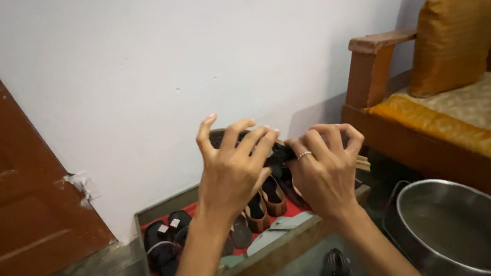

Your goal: The person sits on the floor and repairs a pair of black sandals. They apply glue from a tube to the sole of one sandal, press the sole back onto the upper, and then wipe the sandal with a cloth.

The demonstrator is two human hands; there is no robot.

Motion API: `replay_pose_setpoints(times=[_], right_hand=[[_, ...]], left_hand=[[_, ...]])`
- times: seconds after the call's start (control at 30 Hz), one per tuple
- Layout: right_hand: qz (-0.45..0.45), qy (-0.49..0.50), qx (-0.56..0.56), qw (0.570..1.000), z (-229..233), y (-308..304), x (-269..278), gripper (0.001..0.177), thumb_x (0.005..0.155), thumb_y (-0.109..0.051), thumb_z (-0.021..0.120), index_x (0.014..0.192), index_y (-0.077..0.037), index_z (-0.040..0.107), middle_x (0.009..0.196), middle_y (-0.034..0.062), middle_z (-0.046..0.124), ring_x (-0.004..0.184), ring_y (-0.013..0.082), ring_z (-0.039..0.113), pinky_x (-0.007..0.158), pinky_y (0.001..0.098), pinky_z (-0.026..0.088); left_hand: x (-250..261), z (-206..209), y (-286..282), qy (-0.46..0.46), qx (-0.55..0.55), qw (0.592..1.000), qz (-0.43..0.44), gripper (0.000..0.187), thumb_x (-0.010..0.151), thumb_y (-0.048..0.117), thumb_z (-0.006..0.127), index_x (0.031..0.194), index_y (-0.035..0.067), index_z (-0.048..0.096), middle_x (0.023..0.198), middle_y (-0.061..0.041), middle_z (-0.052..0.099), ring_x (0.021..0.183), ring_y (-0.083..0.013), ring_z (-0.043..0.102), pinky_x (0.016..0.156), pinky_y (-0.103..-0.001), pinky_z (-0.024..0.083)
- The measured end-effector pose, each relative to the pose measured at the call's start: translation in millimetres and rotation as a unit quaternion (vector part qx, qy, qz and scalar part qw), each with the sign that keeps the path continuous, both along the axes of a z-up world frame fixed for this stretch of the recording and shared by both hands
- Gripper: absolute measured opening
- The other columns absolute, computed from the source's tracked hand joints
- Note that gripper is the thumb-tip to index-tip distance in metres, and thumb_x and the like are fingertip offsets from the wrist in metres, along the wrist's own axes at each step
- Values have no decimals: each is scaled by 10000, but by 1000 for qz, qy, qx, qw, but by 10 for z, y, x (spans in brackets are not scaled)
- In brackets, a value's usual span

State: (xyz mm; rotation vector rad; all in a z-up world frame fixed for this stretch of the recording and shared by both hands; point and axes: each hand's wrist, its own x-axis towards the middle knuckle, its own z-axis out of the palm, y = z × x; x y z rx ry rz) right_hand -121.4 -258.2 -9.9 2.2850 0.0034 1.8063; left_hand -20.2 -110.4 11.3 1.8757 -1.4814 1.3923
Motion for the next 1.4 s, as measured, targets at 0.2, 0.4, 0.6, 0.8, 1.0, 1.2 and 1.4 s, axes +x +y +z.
replay_pose_setpoints(times=[0.2, 0.4, 0.6, 0.8, 1.0, 1.2, 1.4], right_hand=[[9, 20, 44, 999, -10, 81, 27, 195, 788, -84, 755, 983, -67, 755, 947, 40, 655, 1063, 255, 605, 989, 509, 373], [30, 24, 67, 997, -30, 164, 108, 231, 744, -56, 748, 974, -74, 759, 947, 37, 660, 1055, 260, 602, 987, 510, 372], [34, 17, 64, 997, -38, 225, 145, 202, 761, -59, 744, 961, -76, 768, 926, 28, 659, 1044, 253, 602, 978, 506, 370], [31, 20, 67, 997, -20, 253, 138, 183, 784, -72, 737, 965, -66, 763, 937, 34, 660, 1047, 253, 600, 986, 502, 373], [34, 23, 65, 997, -36, 280, 130, 190, 758, -81, 738, 947, -61, 754, 933, 49, 648, 1037, 268, 591, 978, 507, 370], [46, 24, 60, 997, -52, 307, 150, 187, 769, -86, 746, 956, -78, 755, 928, 35, 647, 1032, 264, 595, 992, 506, 368], [-6, 95, 58, 994, 19, 273, 86, 417, 711, -340, 835, 1066, -128, 780, 1005, 43, 691, 1117, 269, 577, 1075, 608, 301]], left_hand=[[32, -84, 9, -63, -65, 996, 9, 375, 803, 198, 832, 1165, 133, 755, 1155, 42, 687, 1171, -156, 603, 1159, -593, 304], [63, -112, 26, -121, -57, 988, 74, 174, 904, 184, 738, 1076, 160, 747, 1079, 40, 658, 1126, -149, 606, 1133, -540, 327], [47, -120, 20, -142, -85, 981, 105, 54, 953, 171, 716, 1007, 165, 719, 1011, 51, 647, 1091, -137, 606, 1100, -490, 333], [22, -116, 30, -150, -90, 978, 115, 45, 950, 178, 715, 988, 157, 703, 983, 44, 641, 1054, -135, 610, 1062, -458, 341], [23, -136, 66, -158, -88, 976, 124, 50, 948, 165, 716, 996, 154, 707, 981, 53, 637, 1031, -117, 606, 1031, -428, 351], [36, -175, 92, -160, -100, 974, 122, 52, 950, 158, 724, 996, 149, 702, 994, 53, 642, 1020, -106, 610, 1028, -415, 351], [124, -263, 143, -111, -107, 980, 125, 85, 938, 161, 720, 1022, 156, 726, 1003, 60, 656, 1005, -121, 612, 1032, -446, 334]])
